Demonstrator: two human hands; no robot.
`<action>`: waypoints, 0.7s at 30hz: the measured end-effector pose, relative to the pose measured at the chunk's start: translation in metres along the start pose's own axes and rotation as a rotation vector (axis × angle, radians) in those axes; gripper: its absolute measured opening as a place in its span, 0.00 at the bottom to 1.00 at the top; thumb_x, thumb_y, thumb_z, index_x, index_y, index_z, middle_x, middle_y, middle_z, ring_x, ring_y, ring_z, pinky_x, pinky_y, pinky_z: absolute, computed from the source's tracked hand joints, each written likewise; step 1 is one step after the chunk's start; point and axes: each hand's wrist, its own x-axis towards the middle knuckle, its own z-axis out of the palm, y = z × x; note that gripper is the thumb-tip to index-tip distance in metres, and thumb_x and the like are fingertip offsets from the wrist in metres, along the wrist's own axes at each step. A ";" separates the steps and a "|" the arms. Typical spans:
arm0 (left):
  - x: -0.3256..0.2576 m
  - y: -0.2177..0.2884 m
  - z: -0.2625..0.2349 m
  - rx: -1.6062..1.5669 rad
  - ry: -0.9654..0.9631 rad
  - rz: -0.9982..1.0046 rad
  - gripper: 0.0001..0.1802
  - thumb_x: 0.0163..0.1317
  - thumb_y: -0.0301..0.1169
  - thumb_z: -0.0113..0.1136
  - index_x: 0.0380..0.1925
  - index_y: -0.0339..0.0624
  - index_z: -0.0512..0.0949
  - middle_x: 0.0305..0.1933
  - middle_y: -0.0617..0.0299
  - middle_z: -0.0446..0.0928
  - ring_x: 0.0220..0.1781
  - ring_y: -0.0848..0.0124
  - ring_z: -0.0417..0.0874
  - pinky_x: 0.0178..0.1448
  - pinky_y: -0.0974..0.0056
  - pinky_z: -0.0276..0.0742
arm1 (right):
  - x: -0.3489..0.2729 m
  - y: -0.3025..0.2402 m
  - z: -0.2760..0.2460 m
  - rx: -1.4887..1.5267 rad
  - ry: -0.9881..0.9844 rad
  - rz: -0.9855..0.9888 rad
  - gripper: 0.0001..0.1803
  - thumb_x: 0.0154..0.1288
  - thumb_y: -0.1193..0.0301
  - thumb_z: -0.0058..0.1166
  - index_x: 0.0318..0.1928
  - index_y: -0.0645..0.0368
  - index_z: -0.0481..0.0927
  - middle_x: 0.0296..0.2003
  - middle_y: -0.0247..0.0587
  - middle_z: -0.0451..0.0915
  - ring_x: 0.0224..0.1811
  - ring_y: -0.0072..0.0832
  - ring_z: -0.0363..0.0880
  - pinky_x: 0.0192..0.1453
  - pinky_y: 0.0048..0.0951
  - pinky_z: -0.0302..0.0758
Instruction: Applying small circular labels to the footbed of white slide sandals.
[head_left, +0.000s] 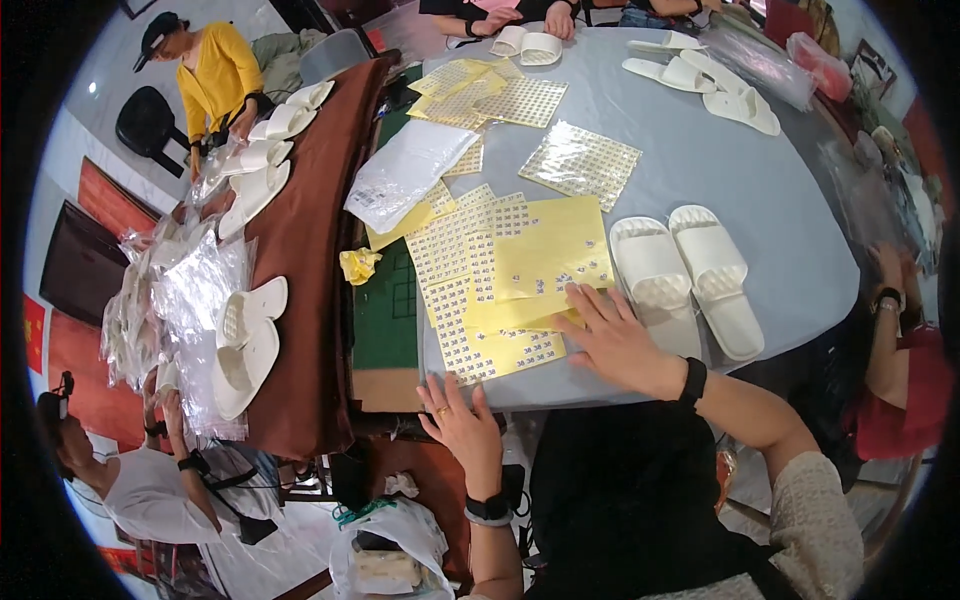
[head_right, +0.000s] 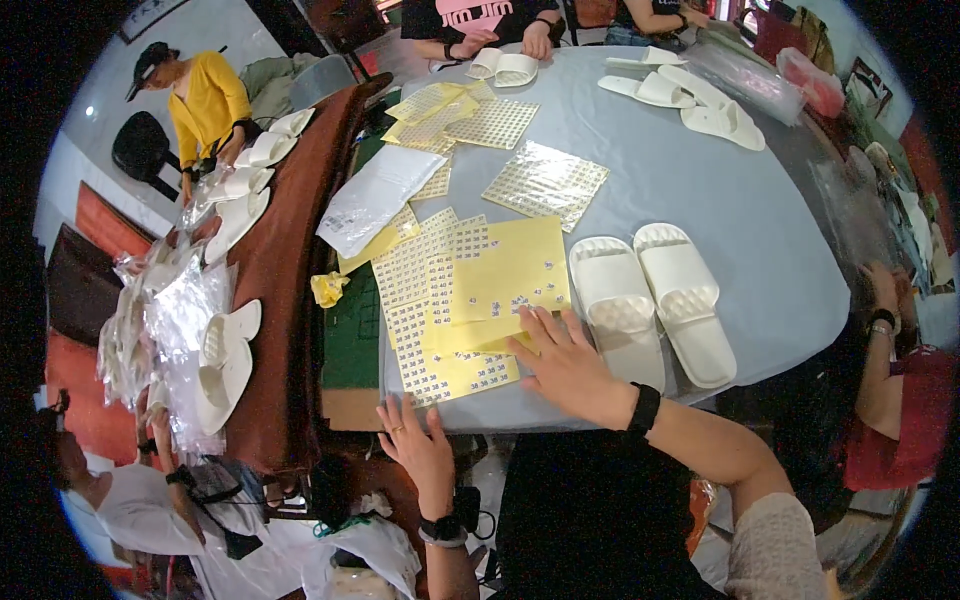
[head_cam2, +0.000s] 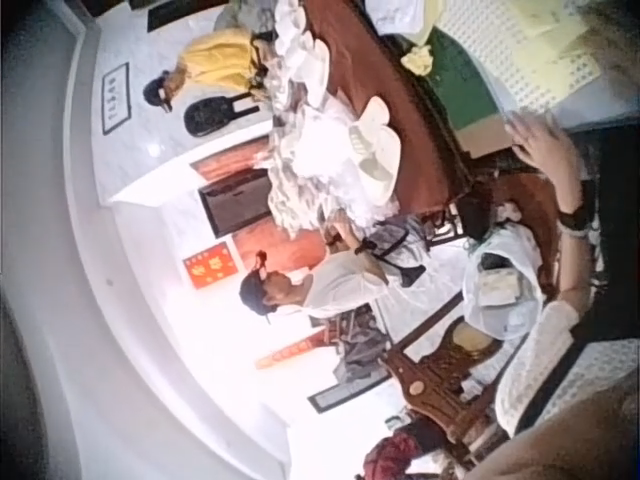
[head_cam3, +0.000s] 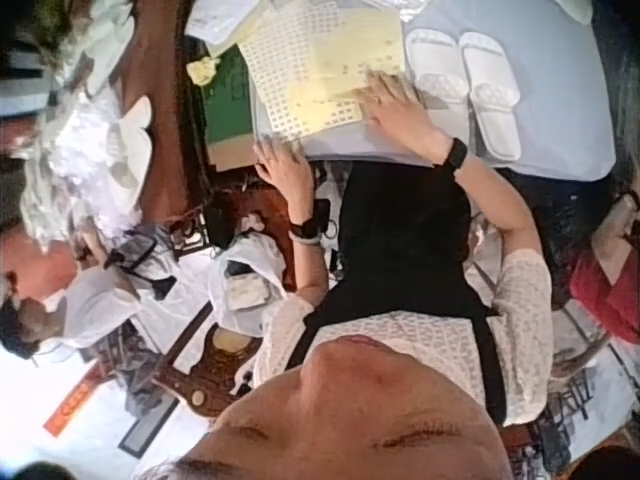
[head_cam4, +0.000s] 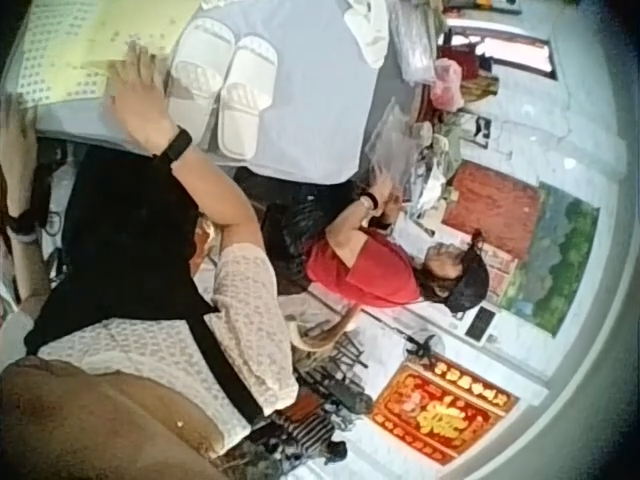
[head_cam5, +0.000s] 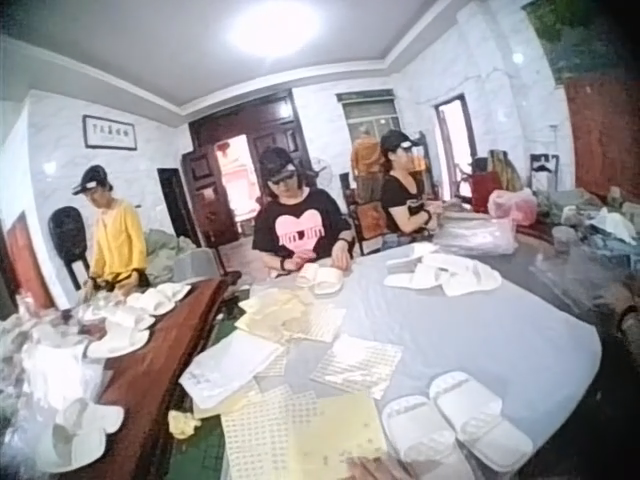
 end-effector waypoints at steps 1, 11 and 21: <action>0.000 0.000 -0.001 -0.043 -0.019 -0.070 0.26 0.68 0.43 0.49 0.61 0.40 0.65 0.71 0.52 0.58 0.74 0.51 0.52 0.67 0.39 0.50 | -0.001 -0.001 -0.001 0.002 0.042 -0.033 0.31 0.59 0.57 0.57 0.61 0.57 0.68 0.66 0.58 0.56 0.70 0.48 0.53 0.70 0.54 0.49; 0.038 -0.003 0.017 0.119 0.118 -0.228 0.22 0.45 0.41 0.72 0.35 0.38 0.79 0.63 0.51 0.67 0.64 0.50 0.66 0.56 0.44 0.68 | -0.044 -0.010 0.006 0.144 0.026 -0.040 0.34 0.58 0.58 0.58 0.62 0.61 0.65 0.65 0.62 0.56 0.69 0.56 0.53 0.70 0.56 0.49; 0.037 -0.045 -0.030 -0.331 0.517 -0.312 0.14 0.72 0.38 0.45 0.33 0.38 0.67 0.27 0.58 0.64 0.27 0.67 0.61 0.37 0.60 0.66 | -0.066 -0.020 0.003 0.324 0.141 0.006 0.34 0.62 0.55 0.53 0.62 0.63 0.63 0.65 0.63 0.55 0.68 0.51 0.56 0.69 0.54 0.51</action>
